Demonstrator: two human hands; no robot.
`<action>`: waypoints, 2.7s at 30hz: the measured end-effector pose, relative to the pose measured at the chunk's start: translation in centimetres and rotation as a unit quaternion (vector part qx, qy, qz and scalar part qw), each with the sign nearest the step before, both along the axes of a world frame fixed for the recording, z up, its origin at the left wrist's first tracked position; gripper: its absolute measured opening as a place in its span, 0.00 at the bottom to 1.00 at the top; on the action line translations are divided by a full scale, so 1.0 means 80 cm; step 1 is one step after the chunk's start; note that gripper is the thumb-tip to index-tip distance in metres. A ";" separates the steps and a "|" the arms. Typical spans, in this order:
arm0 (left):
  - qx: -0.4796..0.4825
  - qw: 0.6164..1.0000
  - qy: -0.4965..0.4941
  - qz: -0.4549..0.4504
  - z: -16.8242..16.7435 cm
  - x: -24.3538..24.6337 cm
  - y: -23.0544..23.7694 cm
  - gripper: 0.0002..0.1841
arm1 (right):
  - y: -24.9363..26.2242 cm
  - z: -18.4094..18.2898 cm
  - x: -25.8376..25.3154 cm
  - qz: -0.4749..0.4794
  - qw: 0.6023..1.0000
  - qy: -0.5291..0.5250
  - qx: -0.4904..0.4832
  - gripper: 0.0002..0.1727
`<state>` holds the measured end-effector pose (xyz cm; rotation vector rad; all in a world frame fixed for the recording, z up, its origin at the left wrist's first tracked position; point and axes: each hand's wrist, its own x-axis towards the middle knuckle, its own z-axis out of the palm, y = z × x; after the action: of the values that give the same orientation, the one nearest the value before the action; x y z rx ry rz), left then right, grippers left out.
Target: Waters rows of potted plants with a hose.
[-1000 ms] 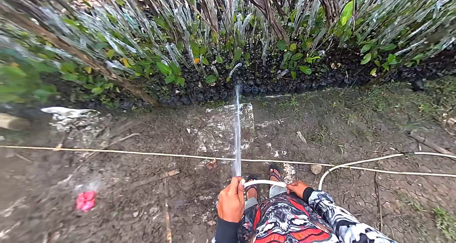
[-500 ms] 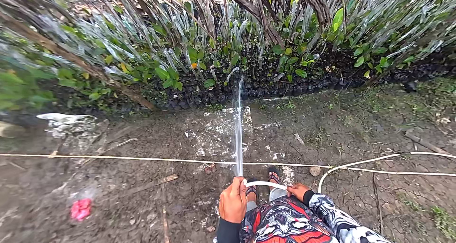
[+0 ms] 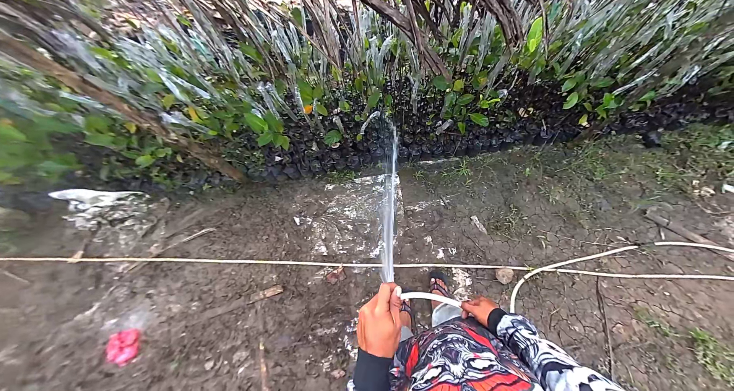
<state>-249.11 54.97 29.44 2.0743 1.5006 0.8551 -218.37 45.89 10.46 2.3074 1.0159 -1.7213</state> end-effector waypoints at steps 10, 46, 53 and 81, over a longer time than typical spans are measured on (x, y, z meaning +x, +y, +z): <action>-0.004 0.999 0.006 -0.035 -0.003 0.005 -0.005 0.21 | -0.004 -0.002 0.000 0.005 1.000 -0.002 0.000 0.29; 0.011 0.997 -0.006 -0.077 -0.002 0.004 0.011 0.20 | -0.003 0.008 -0.009 -0.040 0.999 -0.004 0.005 0.28; 0.023 0.997 -0.013 -0.068 0.001 0.004 0.013 0.21 | -0.001 0.014 -0.009 -0.024 1.000 -0.001 0.009 0.29; 0.019 0.998 -0.013 -0.061 0.006 0.015 0.012 0.19 | 0.008 0.031 -0.016 -0.042 0.999 0.001 -0.004 0.29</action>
<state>-247.92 55.94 29.94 2.1493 1.3389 0.8679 -219.62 46.54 12.95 2.3760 0.9234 -1.7555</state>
